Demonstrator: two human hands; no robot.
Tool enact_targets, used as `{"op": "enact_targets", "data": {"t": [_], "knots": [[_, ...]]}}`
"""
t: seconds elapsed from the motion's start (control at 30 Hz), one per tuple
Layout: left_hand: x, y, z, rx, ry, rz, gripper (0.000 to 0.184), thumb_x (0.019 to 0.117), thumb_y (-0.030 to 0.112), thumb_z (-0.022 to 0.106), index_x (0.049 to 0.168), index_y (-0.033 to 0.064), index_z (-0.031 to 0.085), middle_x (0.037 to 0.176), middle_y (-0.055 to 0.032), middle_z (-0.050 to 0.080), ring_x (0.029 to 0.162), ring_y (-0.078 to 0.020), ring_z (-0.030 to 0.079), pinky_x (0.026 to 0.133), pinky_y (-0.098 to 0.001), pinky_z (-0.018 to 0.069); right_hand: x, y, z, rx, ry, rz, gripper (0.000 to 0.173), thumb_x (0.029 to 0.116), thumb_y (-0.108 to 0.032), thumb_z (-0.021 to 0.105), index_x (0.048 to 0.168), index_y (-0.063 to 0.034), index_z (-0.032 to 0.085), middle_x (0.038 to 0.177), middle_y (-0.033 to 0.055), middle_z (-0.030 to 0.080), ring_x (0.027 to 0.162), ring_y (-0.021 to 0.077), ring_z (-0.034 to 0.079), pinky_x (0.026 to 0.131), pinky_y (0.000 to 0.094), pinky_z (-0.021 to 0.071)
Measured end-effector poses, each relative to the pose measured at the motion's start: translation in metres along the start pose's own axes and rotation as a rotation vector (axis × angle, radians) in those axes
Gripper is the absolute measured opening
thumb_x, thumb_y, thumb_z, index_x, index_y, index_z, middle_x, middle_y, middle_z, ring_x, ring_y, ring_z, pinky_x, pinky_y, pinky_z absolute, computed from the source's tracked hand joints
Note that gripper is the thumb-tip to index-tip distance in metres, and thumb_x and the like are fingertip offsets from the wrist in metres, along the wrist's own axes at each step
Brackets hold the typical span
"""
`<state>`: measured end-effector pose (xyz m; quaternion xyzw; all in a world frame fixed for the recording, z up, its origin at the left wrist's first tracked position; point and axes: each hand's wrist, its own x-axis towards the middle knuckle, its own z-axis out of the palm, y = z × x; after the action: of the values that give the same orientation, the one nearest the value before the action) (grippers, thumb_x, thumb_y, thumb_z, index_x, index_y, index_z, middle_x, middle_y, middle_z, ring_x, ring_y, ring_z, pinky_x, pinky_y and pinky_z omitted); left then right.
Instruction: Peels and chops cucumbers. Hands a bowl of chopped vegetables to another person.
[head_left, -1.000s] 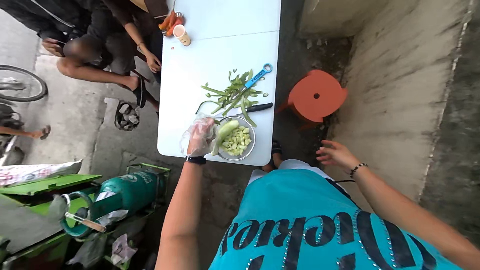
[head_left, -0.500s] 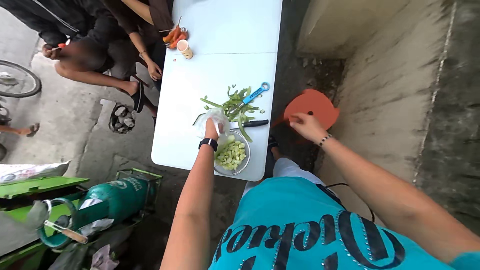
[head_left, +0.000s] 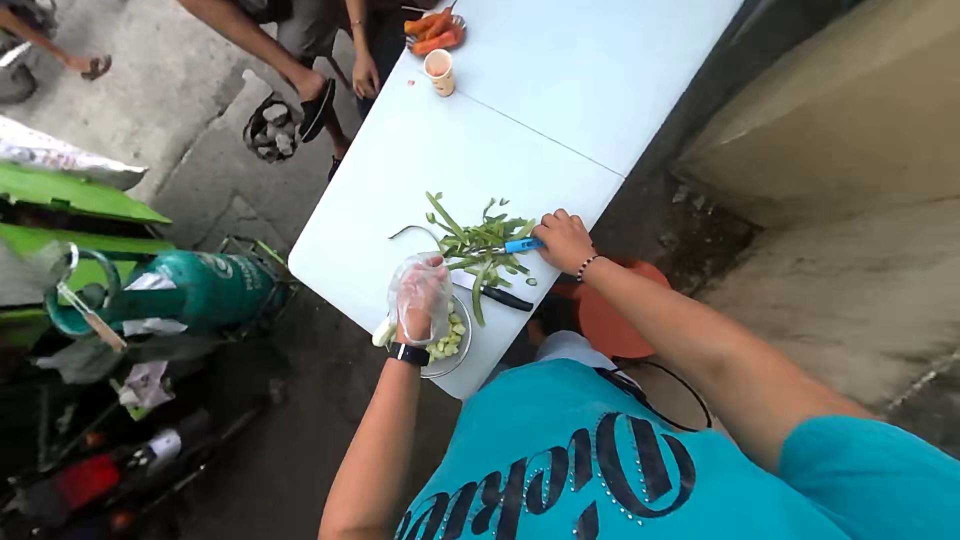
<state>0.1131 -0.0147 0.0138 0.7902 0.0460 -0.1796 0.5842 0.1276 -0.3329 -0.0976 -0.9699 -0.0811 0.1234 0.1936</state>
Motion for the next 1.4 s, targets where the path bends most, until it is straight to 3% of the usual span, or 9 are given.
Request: {"op": "enact_targets", "data": {"t": [0.13,0.27,0.47,0.67,0.87,0.97,1.07,1.23,1.4], "knots": [[0.005,-0.001,0.027,0.035,0.064,-0.149,0.032,0.1041,0.029,0.056,0.13,0.0116,0.065,0.096,-0.0079,0.067,0.07,-0.0164,0.06,0.062,-0.0359,0.0537,0.0,0.001,-0.021,0.266,-0.063,0.033,0.028,0.0912,-0.008,0.07,0.118,-0.0004,0.065,0.12,0.022,0.062,0.104,0.0399,0.066,0.084,0.0583,0.0565],[0.011,0.0,0.053,-0.175,0.088,-0.233,0.026,0.1018,0.035,0.06,0.114,0.0134,0.066,0.073,-0.0011,0.056,0.056,-0.0121,0.05,0.051,-0.0306,0.0471,-0.014,-0.014,-0.045,0.435,-0.015,0.069,0.027,0.0959,-0.015,0.066,0.12,-0.0039,0.061,0.102,0.0169,0.07,0.09,0.0354,0.071,0.079,0.0584,0.0568],[0.014,0.016,0.069,-0.156,0.069,-0.148,0.027,0.1006,0.031,0.063,0.122,0.0141,0.066,0.075,-0.0001,0.058,0.056,-0.0101,0.05,0.052,-0.0281,0.0468,-0.041,-0.038,-0.063,0.581,0.061,-0.045,0.023,0.0975,-0.009,0.067,0.118,-0.0031,0.061,0.091,0.0124,0.07,0.075,0.0275,0.069,0.068,0.0501,0.0589],[0.008,0.022,0.075,-0.14,0.179,0.015,0.021,0.1005,0.018,0.06,0.116,0.0056,0.067,0.097,-0.0072,0.067,0.079,-0.0138,0.062,0.069,-0.0341,0.0553,-0.048,-0.037,-0.063,0.611,0.068,-0.113,0.02,0.0976,-0.01,0.067,0.115,-0.0039,0.06,0.088,0.0093,0.068,0.072,0.0225,0.068,0.067,0.0458,0.0591],[0.002,0.025,0.073,0.068,0.232,0.069,0.019,0.1,0.015,0.058,0.111,0.0021,0.067,0.091,-0.0092,0.065,0.074,-0.0159,0.06,0.066,-0.0362,0.0541,-0.05,-0.035,-0.071,0.72,0.124,-0.018,0.023,0.1004,-0.01,0.065,0.121,-0.0016,0.057,0.092,0.0139,0.068,0.072,0.0249,0.067,0.067,0.0457,0.0584],[0.0,0.019,0.068,-0.038,0.223,-0.056,0.025,0.0987,0.013,0.062,0.121,0.0022,0.066,0.107,-0.0121,0.07,0.092,-0.0187,0.067,0.082,-0.0398,0.058,-0.053,-0.035,-0.085,0.955,0.032,0.099,0.03,0.1016,-0.007,0.062,0.129,-0.0036,0.051,0.096,0.013,0.071,0.069,0.0216,0.068,0.063,0.0375,0.0588],[0.001,0.017,0.063,0.23,0.147,-0.125,0.035,0.1005,0.035,0.063,0.128,0.0125,0.066,0.101,-0.0081,0.07,0.078,-0.0176,0.064,0.07,-0.0392,0.0567,-0.052,-0.025,-0.081,1.197,-0.095,0.131,0.031,0.1028,-0.006,0.059,0.133,-0.0061,0.053,0.093,0.0106,0.073,0.072,0.0184,0.068,0.065,0.0324,0.0582],[-0.016,0.017,0.047,-0.19,0.156,-0.233,0.038,0.1096,0.036,0.045,0.128,0.0085,0.063,0.075,-0.0034,0.06,0.056,-0.0111,0.053,0.052,-0.0276,0.049,-0.047,-0.013,-0.066,1.193,-0.292,0.163,0.03,0.1022,-0.011,0.062,0.131,-0.0052,0.054,0.08,0.0068,0.067,0.065,0.0123,0.065,0.063,0.0281,0.0574],[-0.057,0.014,0.004,-0.295,0.192,-0.13,0.055,0.112,0.036,0.017,0.146,0.0075,0.049,0.095,-0.0073,0.068,0.067,-0.0136,0.063,0.062,-0.0306,0.0568,-0.047,-0.018,-0.062,0.602,-0.135,0.014,0.045,0.0976,-0.03,0.07,0.137,-0.0107,0.058,0.098,0.0177,0.071,0.083,0.0308,0.07,0.078,0.054,0.0568]]}}
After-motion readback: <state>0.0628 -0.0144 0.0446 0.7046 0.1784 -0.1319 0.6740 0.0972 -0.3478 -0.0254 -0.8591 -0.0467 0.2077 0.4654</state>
